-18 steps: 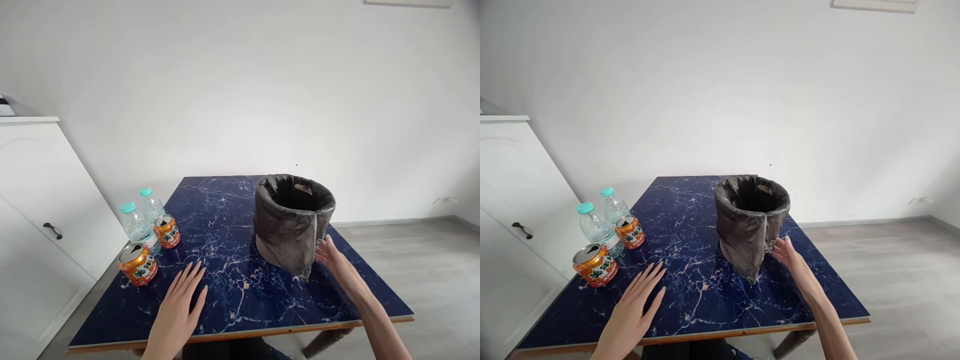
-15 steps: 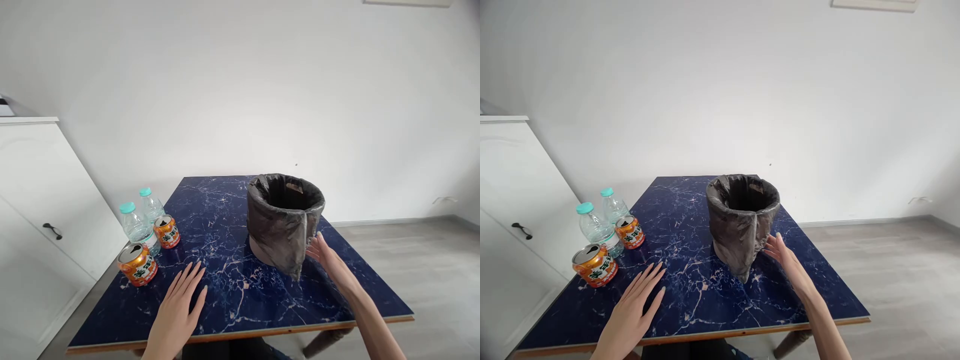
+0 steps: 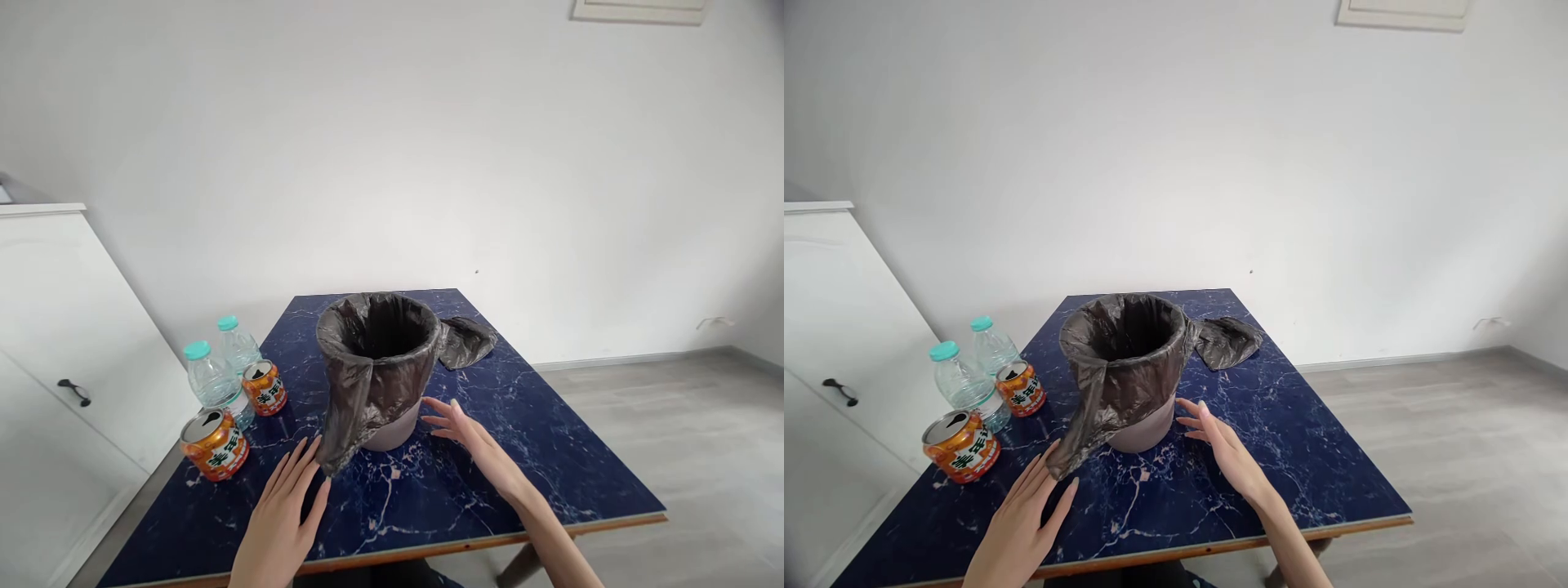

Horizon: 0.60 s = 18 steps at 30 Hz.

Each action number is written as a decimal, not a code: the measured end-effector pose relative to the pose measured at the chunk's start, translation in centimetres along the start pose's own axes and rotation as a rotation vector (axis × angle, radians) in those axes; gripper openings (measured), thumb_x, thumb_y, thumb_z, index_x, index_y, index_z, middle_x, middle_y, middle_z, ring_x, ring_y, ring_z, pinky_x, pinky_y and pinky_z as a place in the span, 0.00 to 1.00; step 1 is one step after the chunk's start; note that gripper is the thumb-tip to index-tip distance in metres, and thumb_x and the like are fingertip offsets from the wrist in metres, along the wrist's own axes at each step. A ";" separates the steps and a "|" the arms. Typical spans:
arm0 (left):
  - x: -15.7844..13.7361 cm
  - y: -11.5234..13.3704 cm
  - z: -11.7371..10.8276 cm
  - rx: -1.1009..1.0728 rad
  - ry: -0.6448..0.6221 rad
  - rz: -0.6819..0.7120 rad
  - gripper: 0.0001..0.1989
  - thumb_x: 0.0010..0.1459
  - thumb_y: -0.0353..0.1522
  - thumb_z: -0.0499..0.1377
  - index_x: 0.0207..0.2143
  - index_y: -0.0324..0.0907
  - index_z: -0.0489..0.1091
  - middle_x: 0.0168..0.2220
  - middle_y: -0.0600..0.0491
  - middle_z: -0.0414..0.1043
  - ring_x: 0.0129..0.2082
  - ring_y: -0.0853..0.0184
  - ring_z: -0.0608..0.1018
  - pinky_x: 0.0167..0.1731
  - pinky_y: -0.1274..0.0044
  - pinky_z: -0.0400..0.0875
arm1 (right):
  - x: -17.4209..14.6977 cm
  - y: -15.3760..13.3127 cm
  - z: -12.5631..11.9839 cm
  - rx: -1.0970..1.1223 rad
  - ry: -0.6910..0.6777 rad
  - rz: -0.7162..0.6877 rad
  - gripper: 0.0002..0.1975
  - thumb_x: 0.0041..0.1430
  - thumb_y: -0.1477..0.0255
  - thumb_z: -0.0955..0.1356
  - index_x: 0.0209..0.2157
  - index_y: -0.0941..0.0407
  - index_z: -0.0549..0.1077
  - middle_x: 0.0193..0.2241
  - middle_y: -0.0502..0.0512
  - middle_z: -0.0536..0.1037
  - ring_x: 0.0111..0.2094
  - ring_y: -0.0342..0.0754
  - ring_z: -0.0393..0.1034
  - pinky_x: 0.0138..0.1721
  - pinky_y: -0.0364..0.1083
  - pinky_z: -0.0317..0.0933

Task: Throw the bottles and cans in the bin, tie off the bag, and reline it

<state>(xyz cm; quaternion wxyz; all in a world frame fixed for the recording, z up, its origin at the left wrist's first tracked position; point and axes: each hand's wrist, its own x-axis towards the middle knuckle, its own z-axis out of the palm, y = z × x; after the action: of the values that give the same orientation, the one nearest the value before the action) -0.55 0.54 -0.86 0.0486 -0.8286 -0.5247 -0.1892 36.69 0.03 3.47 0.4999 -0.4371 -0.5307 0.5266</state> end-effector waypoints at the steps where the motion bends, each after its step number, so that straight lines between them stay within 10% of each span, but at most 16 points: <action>1: 0.0 -0.1 0.1 0.001 0.006 -0.005 0.27 0.74 0.46 0.53 0.71 0.50 0.68 0.73 0.52 0.63 0.72 0.47 0.68 0.65 0.55 0.74 | -0.2 -0.2 0.1 -0.030 0.012 -0.022 0.33 0.73 0.42 0.58 0.66 0.45 0.74 0.67 0.57 0.73 0.66 0.62 0.70 0.67 0.64 0.61; 11: 0.1 0.3 -0.5 -0.006 0.041 0.012 0.28 0.74 0.46 0.53 0.72 0.51 0.66 0.72 0.52 0.65 0.70 0.48 0.71 0.65 0.56 0.74 | 0.4 -6.3 0.1 -0.491 0.567 -0.616 0.16 0.75 0.59 0.67 0.57 0.49 0.74 0.57 0.62 0.77 0.56 0.58 0.74 0.58 0.60 0.69; 18: 0.1 0.1 -0.4 -0.010 0.074 0.015 0.27 0.74 0.45 0.54 0.71 0.55 0.66 0.71 0.54 0.68 0.70 0.50 0.72 0.65 0.57 0.75 | 4.5 -12.1 1.7 -0.688 0.389 -0.983 0.10 0.75 0.69 0.65 0.51 0.48 0.77 0.51 0.58 0.81 0.59 0.58 0.71 0.60 0.63 0.66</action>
<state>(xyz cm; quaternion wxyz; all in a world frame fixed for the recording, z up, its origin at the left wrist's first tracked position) -0.49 0.43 -0.49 0.0653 -0.8250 -0.5155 -0.2221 35.19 3.53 15.93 0.6015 -0.3659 -0.7081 -0.0546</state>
